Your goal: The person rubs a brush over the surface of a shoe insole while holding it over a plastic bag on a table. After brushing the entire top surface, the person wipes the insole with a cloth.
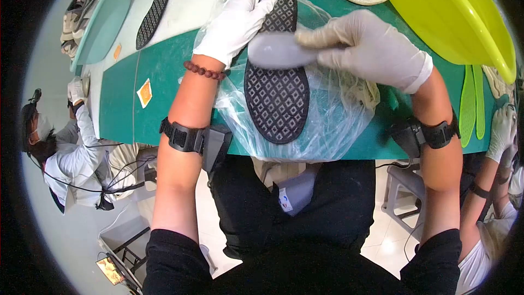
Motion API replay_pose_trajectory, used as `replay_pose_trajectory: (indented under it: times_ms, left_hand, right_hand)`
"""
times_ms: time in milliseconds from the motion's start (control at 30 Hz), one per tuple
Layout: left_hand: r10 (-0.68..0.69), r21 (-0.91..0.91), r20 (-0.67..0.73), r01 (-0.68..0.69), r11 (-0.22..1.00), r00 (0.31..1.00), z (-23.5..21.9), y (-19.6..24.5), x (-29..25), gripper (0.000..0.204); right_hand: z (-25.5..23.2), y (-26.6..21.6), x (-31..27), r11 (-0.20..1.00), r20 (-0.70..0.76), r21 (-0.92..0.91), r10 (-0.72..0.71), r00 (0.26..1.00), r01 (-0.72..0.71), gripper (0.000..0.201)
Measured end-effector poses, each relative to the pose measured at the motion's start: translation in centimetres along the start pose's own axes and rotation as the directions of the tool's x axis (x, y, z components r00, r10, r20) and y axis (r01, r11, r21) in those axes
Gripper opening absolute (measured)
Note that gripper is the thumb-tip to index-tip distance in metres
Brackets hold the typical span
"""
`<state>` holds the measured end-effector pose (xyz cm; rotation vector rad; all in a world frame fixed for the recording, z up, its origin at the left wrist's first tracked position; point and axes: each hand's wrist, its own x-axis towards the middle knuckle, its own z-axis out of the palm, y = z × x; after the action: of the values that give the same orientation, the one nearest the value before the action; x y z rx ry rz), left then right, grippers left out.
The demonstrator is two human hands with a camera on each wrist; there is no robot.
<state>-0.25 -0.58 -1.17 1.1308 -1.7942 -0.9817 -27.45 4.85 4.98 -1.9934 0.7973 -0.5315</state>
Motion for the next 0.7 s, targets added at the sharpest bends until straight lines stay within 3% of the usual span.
replay_pose_trajectory:
  times_ms: [67,100,200,233,333,367,467,500,600,633,700]
  left_hand:
    - [0.015,0.048,0.016,-0.015,0.999,1.000,0.0,0.5,-0.1,0.023]
    - [0.001,0.078,0.017,-0.003,0.997,1.000,-0.1,0.5,-0.2,0.022]
    - [-0.029,0.018,0.012,0.029,0.999,1.000,0.0,0.6,-0.1,0.023]
    - [-0.005,0.029,0.003,0.005,1.000,1.000,0.0,0.4,-0.1,0.023]
    - [0.033,0.077,-0.003,-0.033,0.996,0.999,-0.1,0.1,0.1,0.025]
    - [0.022,0.102,0.012,-0.023,0.995,1.000,-0.2,0.1,0.0,0.026]
    - [0.018,0.152,0.014,-0.020,0.988,1.000,-0.3,0.5,-0.1,0.027]
    - [0.023,0.139,0.005,-0.023,0.990,1.000,-0.3,0.3,0.1,0.027]
    - [0.047,0.126,-0.005,-0.046,0.991,0.999,-0.1,0.1,0.1,0.026]
    - [0.058,0.127,-0.007,-0.056,0.990,0.998,0.0,0.4,0.0,0.026]
    - [0.032,0.108,0.007,-0.033,0.994,0.999,0.0,0.9,-0.2,0.026]
  right_hand:
    - [-0.7,-1.0,-0.3,0.996,0.248,0.070,0.039,0.968,-0.058,0.037]
    - [-1.3,-2.3,-0.4,0.996,0.364,0.021,0.071,0.929,-0.084,0.037]
    - [0.3,0.2,-0.1,0.987,0.069,0.014,-0.159,0.985,0.158,0.036]
    - [0.2,0.5,0.0,0.989,-0.039,-0.056,-0.142,0.989,0.139,0.037]
    - [-0.4,0.4,0.1,0.996,0.041,0.012,-0.092,0.995,0.091,0.039]
    - [-0.8,-0.2,-0.2,0.993,0.156,-0.033,-0.110,0.982,0.116,0.040]
    - [-0.2,0.3,-0.1,0.988,0.183,0.120,-0.119,0.976,0.098,0.040]
    - [-0.2,0.4,0.0,0.989,0.067,0.005,-0.147,0.987,0.147,0.040]
    - [-0.1,0.7,0.1,0.999,-0.061,0.002,-0.040,0.997,0.040,0.040]
    - [-0.3,0.6,0.1,0.992,0.023,-0.010,-0.129,0.991,0.129,0.039]
    - [-0.9,-1.1,-0.1,0.999,0.259,0.028,-0.034,0.965,0.027,0.039]
